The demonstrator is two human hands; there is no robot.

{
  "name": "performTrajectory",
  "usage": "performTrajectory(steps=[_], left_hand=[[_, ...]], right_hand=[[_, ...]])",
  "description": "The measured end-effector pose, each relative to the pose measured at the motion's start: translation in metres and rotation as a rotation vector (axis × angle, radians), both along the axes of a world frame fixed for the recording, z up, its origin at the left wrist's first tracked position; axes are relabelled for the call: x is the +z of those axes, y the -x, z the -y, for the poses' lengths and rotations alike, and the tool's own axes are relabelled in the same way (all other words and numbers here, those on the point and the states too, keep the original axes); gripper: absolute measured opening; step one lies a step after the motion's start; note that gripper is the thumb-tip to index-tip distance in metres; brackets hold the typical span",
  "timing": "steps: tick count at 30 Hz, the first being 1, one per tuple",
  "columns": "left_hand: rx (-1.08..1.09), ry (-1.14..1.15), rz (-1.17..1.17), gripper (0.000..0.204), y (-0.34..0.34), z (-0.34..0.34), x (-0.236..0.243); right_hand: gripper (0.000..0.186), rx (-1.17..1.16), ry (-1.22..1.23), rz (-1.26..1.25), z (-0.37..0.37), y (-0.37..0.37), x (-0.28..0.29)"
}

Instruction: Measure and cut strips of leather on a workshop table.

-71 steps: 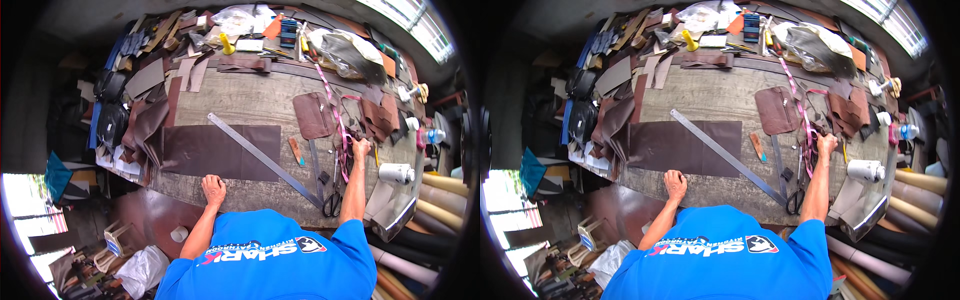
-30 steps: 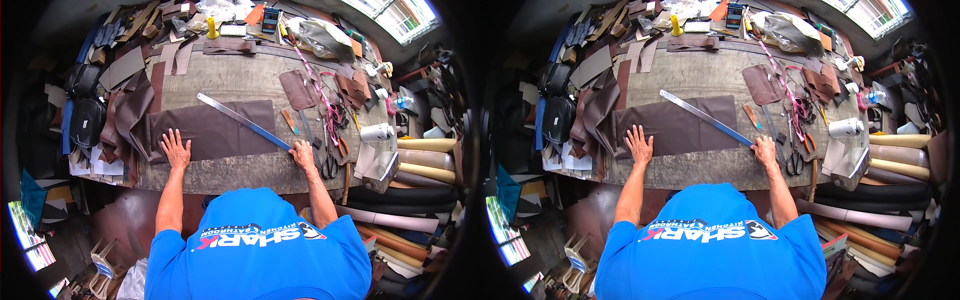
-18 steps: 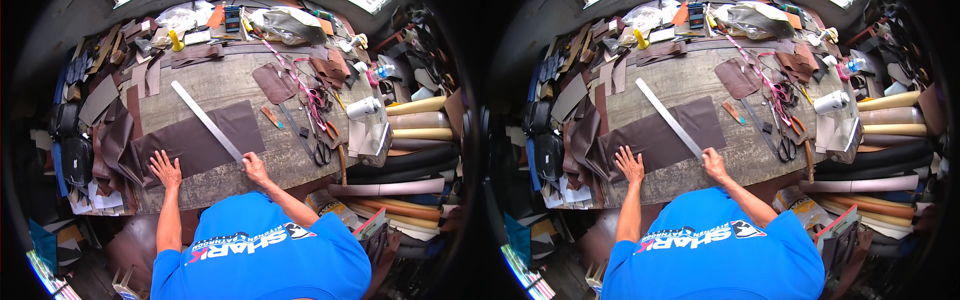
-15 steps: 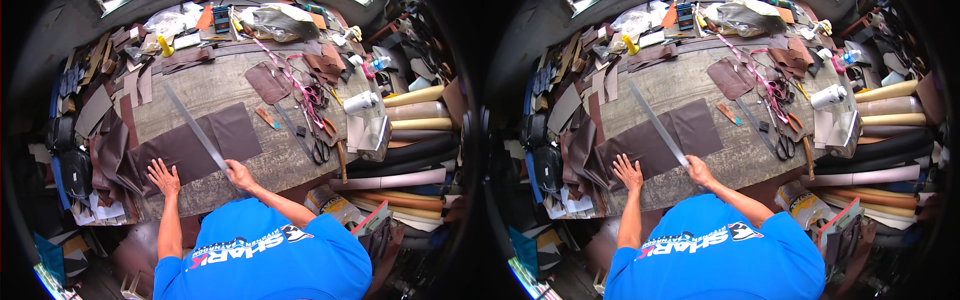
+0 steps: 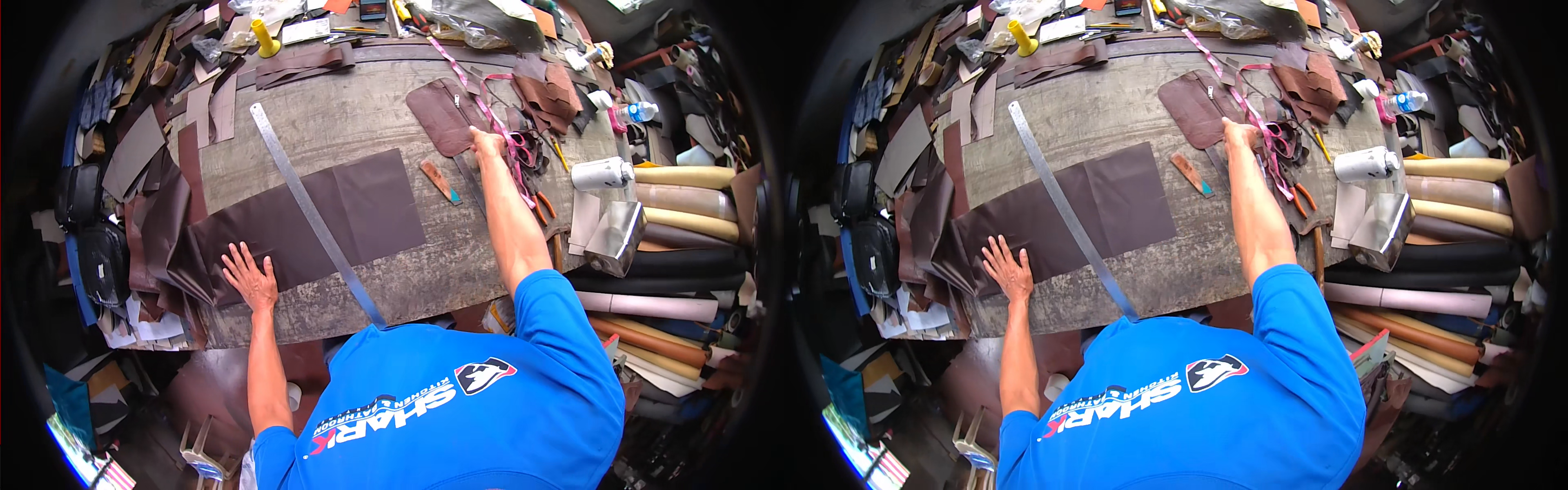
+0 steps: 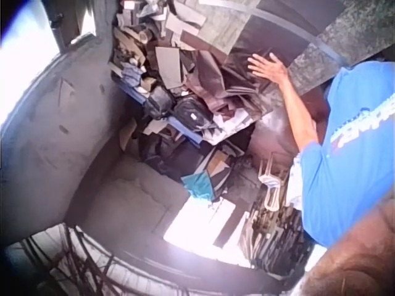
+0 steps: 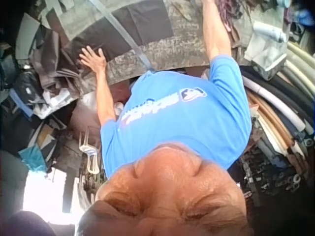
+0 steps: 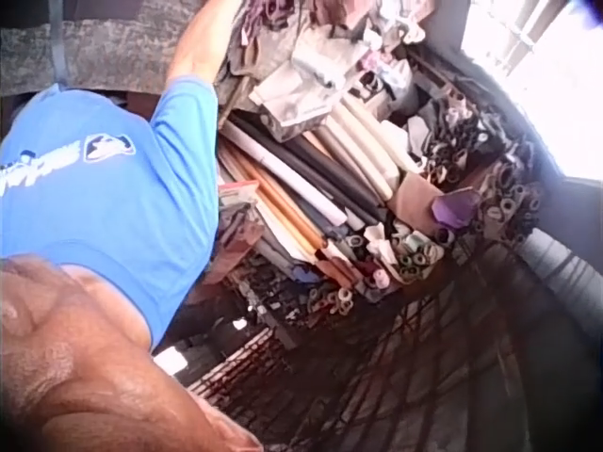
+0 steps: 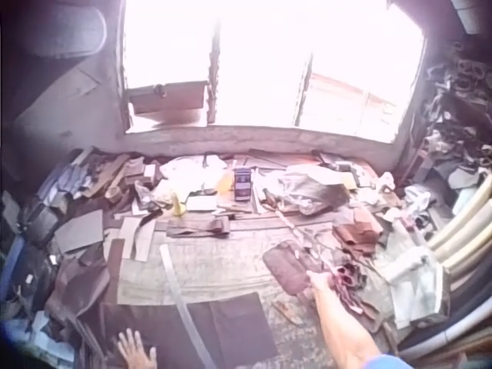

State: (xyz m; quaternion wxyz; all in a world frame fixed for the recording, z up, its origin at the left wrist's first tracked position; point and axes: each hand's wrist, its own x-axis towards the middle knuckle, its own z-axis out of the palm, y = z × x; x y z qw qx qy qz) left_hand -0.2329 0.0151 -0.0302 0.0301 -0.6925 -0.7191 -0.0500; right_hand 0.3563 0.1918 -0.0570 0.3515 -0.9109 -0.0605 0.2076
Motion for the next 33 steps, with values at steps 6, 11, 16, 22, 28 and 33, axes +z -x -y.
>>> performTrajectory(steps=[6, 11, 16, 22, 28, 33], left_hand=[[-0.108, -0.087, -0.078, 0.064, -0.02, -0.015, 0.013], [-0.269, -0.162, 0.293, 0.049, -0.083, -0.021, 0.039], [-0.151, 0.207, 1.087, 0.04, -0.158, -0.046, 0.051], [0.012, 0.407, 1.213, 0.045, -0.182, -0.077, 0.037], [-0.2, 0.421, 0.739, 0.034, -0.183, -0.101, 0.027], [-0.256, 0.395, 0.625, 0.036, -0.196, -0.127, 0.028]], right_hand=[[0.017, -0.179, -0.116, -0.085, -0.021, -0.026, -0.017], [0.01, -0.101, -0.841, -0.995, 0.011, 0.035, 0.095], [0.006, 0.118, -0.906, -1.179, 0.115, 0.163, 0.114], [0.018, 0.401, -0.425, -0.833, 0.227, 0.24, 0.064], [0.019, 0.364, -0.318, -0.625, 0.225, 0.236, 0.069], [0.026, 0.222, -0.333, -0.637, 0.222, 0.23, 0.063]])
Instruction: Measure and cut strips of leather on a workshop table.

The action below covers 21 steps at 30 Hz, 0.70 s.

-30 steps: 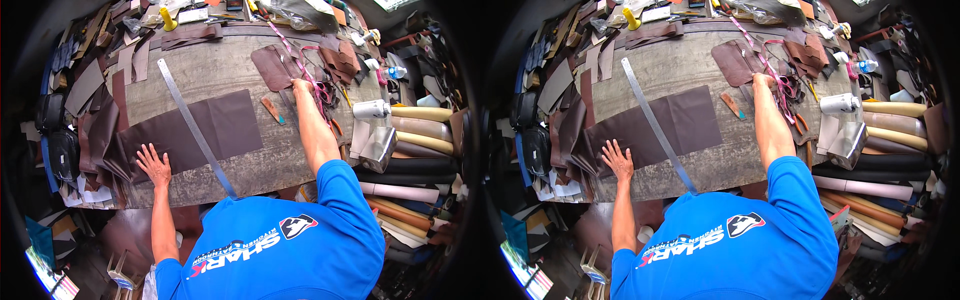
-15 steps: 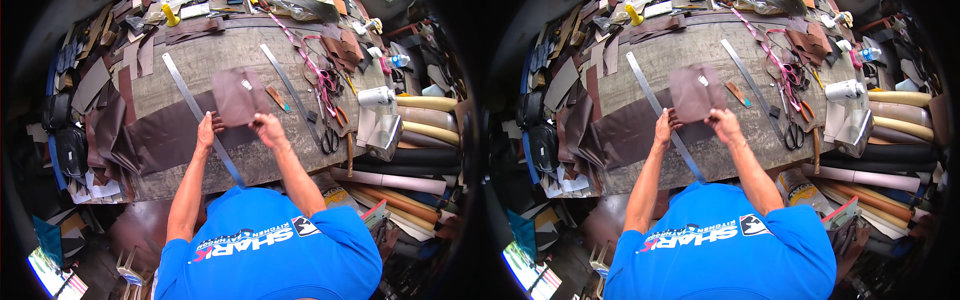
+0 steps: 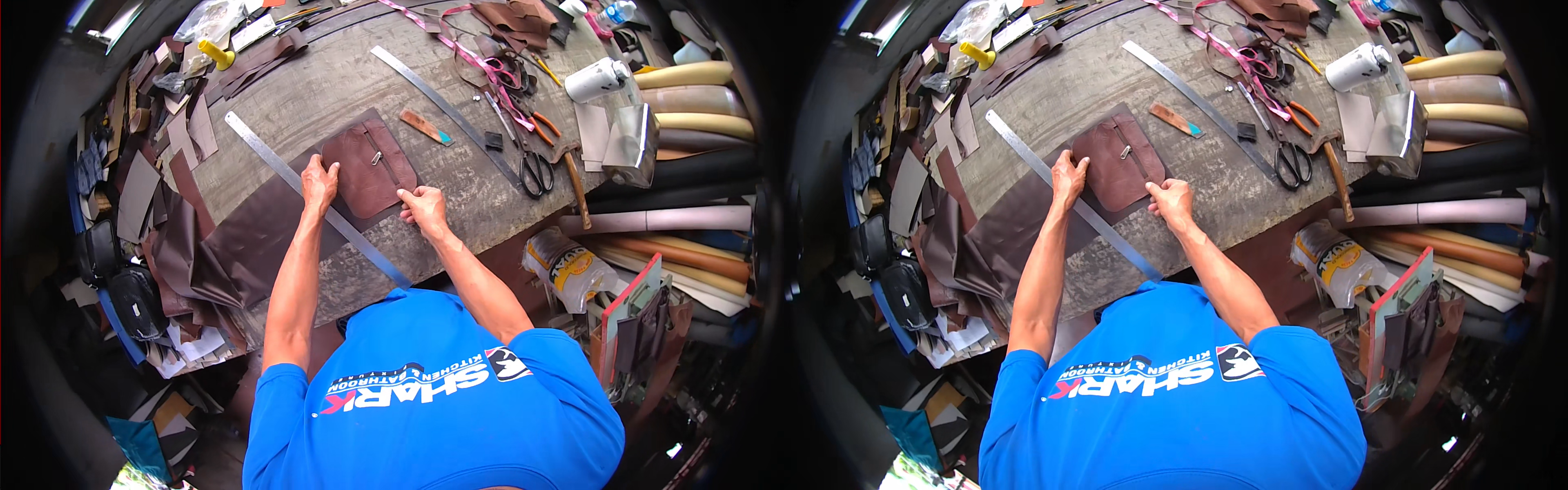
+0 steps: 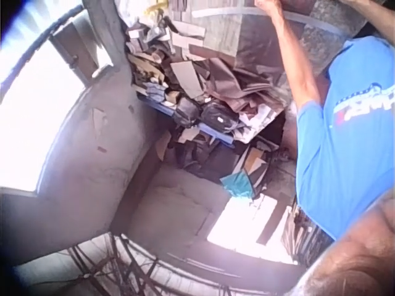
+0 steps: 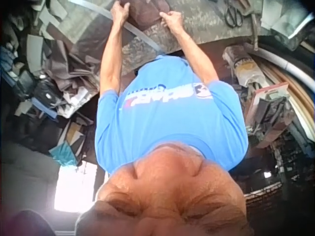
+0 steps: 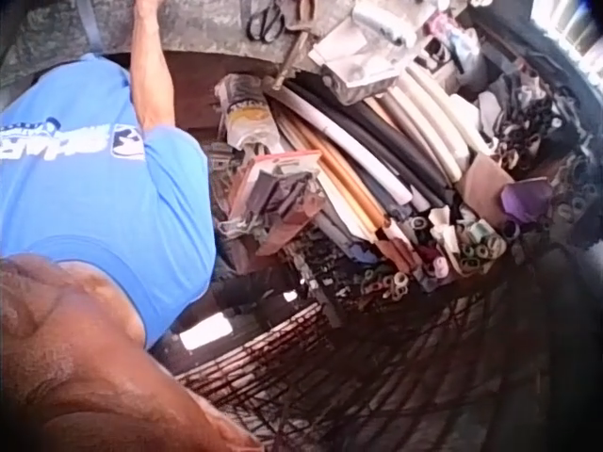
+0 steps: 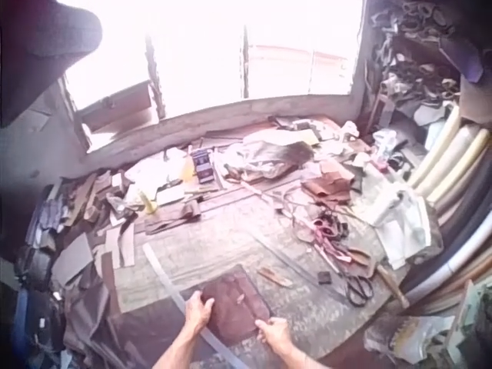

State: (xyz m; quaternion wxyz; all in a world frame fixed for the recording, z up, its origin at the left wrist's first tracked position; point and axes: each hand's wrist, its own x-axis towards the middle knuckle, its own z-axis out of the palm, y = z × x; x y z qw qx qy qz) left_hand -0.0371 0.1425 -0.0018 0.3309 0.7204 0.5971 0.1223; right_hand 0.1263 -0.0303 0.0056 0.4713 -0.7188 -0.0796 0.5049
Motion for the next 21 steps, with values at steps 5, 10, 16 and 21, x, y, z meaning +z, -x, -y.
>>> performTrajectory(steps=[5, 10, 16, 21], left_hand=[[0.004, 0.075, 0.042, 0.037, 0.0, -0.011, -0.011], [-0.032, 0.117, 0.08, 0.036, 0.009, -0.015, -0.019], [-0.036, 0.114, 0.123, 0.04, 0.011, -0.009, -0.016], [-0.023, 0.093, 0.116, 0.042, 0.01, -0.009, -0.018]], right_hand=[[0.028, -0.05, 0.04, 0.037, -0.001, 0.0, -0.001], [0.028, -0.11, 0.031, -0.061, 0.001, -0.003, -0.002], [0.027, -0.098, 0.058, -0.067, -0.001, -0.005, 0.007], [0.028, -0.108, 0.074, -0.08, -0.002, -0.006, 0.004]])
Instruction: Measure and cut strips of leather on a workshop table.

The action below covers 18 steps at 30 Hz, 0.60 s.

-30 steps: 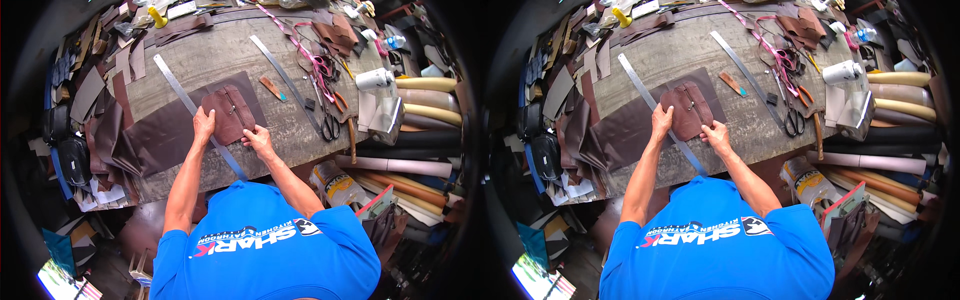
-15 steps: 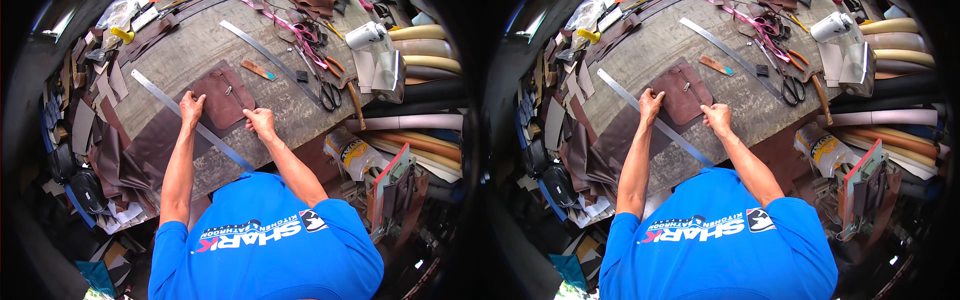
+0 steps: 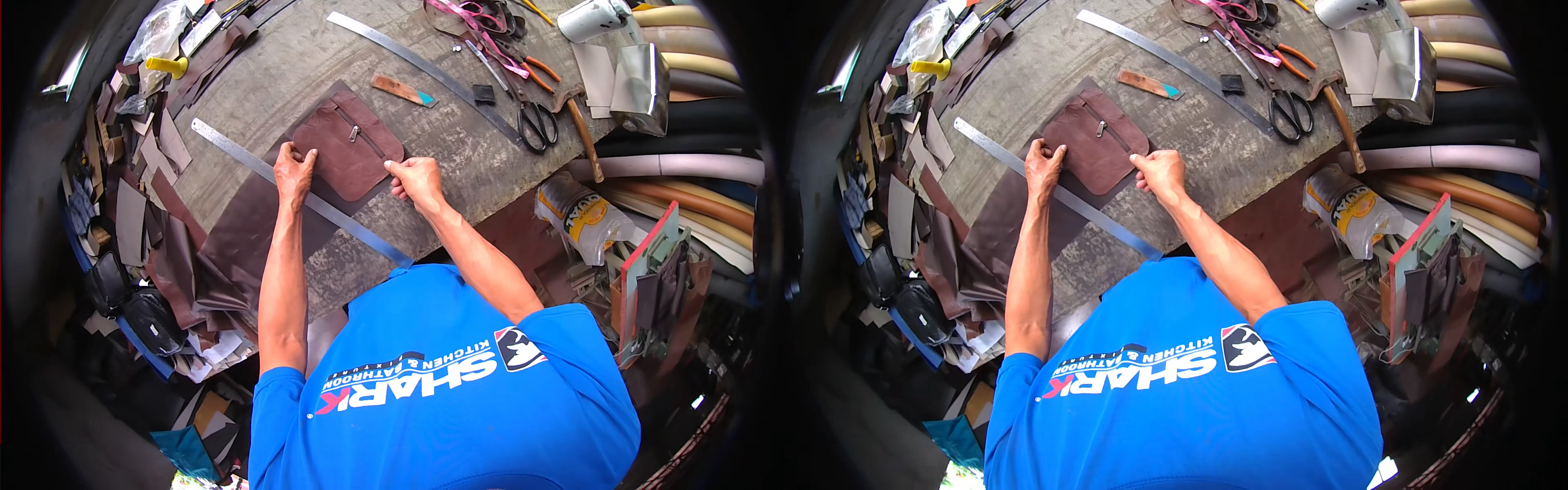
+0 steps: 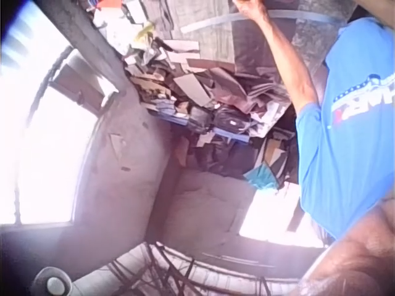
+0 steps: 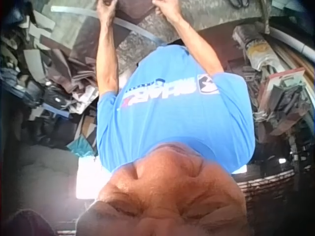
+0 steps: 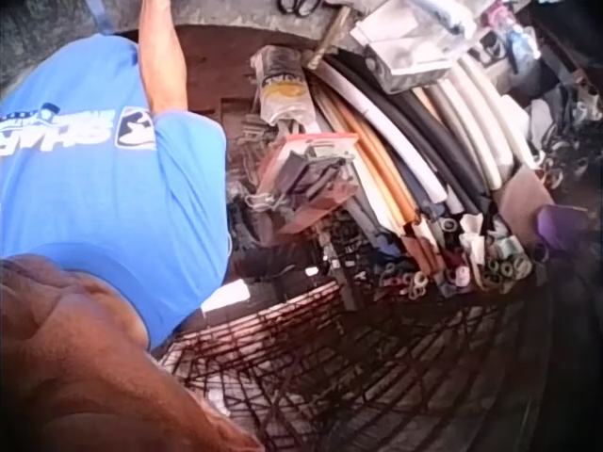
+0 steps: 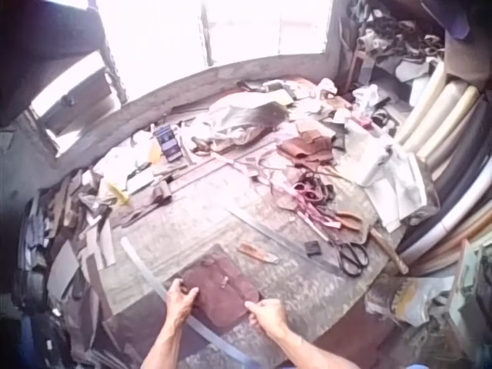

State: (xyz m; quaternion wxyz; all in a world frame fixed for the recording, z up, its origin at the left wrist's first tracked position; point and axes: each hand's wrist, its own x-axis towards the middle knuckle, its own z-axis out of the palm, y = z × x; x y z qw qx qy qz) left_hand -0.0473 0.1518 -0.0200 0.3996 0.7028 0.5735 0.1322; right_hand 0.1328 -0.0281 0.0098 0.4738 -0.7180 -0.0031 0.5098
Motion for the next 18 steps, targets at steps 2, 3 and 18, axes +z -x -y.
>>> performTrajectory(steps=[2, 3, 18], left_hand=[[-0.003, -0.002, -0.008, 0.042, -0.001, 0.0, 0.0], [0.002, -0.008, -0.011, 0.043, -0.002, 0.0, 0.001], [-0.046, -0.084, -0.108, 0.047, -0.004, -0.001, 0.006]], right_hand=[[0.03, 0.021, 0.015, 0.043, -0.001, -0.001, 0.001], [0.03, 0.013, 0.018, 0.039, -0.001, 0.0, 0.002], [0.046, 0.747, -0.374, 1.442, -0.002, 0.029, 0.005]])
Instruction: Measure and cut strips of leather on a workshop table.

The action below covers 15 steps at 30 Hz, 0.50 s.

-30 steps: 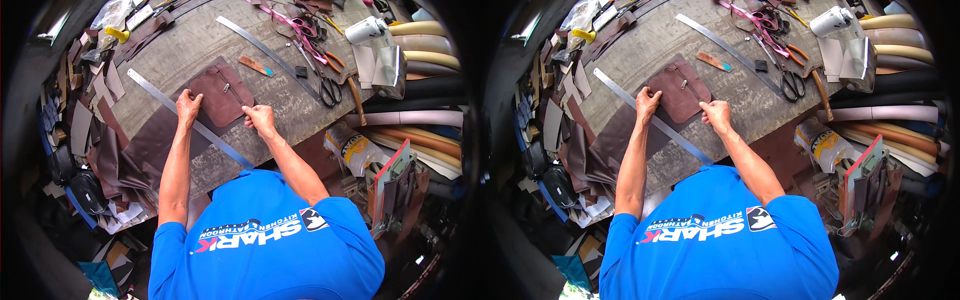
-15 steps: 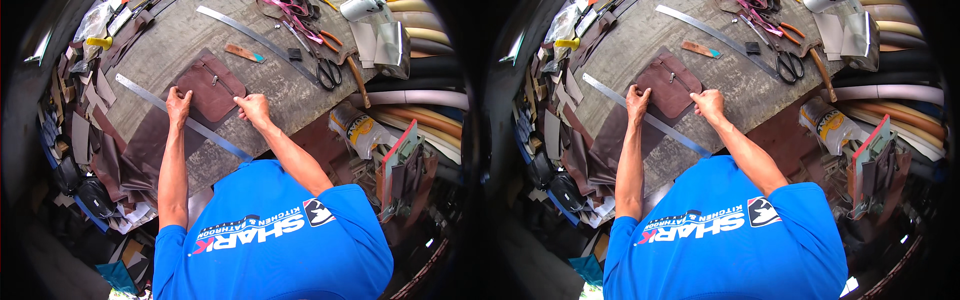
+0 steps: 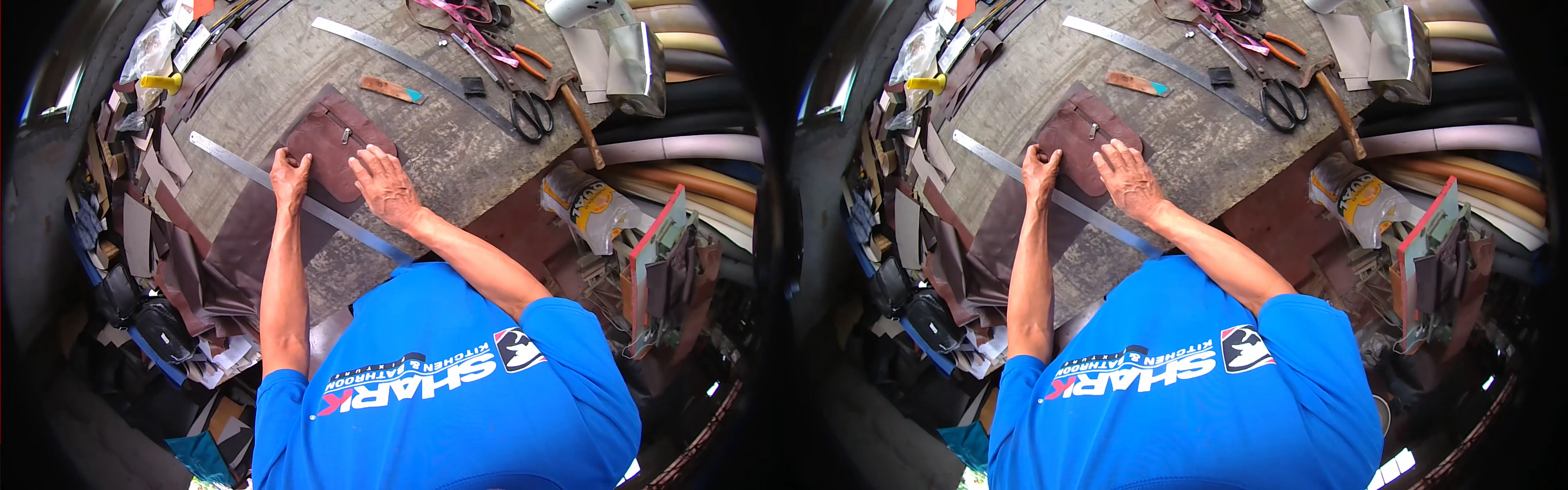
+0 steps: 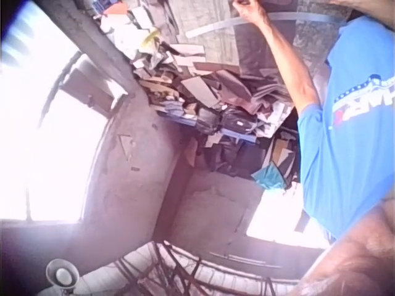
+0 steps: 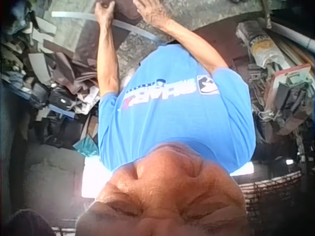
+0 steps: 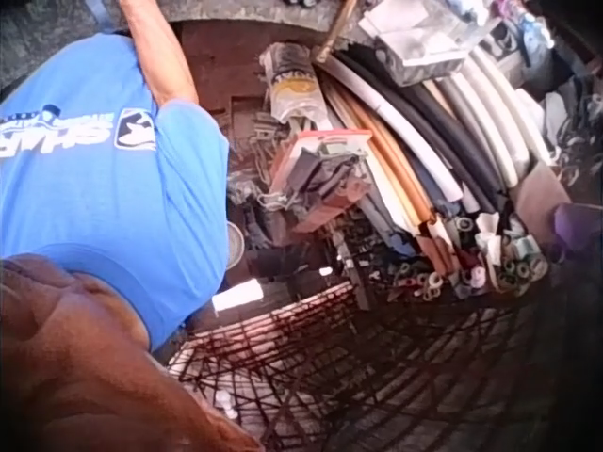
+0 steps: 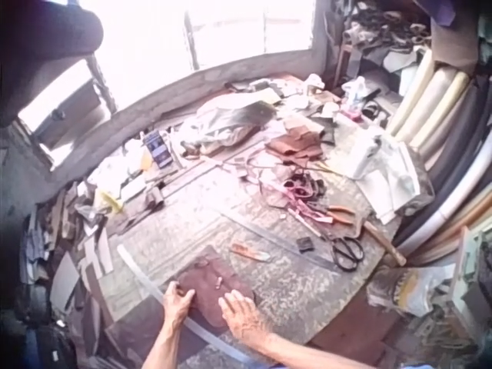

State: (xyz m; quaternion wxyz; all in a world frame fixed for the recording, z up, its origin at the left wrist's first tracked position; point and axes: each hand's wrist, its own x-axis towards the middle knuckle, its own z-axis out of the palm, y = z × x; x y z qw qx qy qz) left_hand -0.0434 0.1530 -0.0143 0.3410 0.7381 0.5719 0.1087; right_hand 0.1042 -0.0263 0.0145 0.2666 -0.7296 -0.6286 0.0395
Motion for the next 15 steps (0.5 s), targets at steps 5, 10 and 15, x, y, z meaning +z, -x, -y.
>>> performTrajectory(steps=[5, 10, 15], left_hand=[[0.001, -0.023, 0.014, 0.044, -0.002, 0.003, 0.004], [-0.007, -0.014, 0.039, 0.041, -0.003, 0.005, 0.007], [0.02, -0.011, 0.04, 0.042, -0.003, 0.006, 0.007]], right_hand=[[0.054, -0.047, 0.057, 0.053, -0.041, -0.004, -0.007], [0.068, 0.01, 0.469, -0.03, -0.069, -0.016, 0.009], [0.087, 0.078, 0.657, 0.031, -0.088, -0.018, 0.007]])
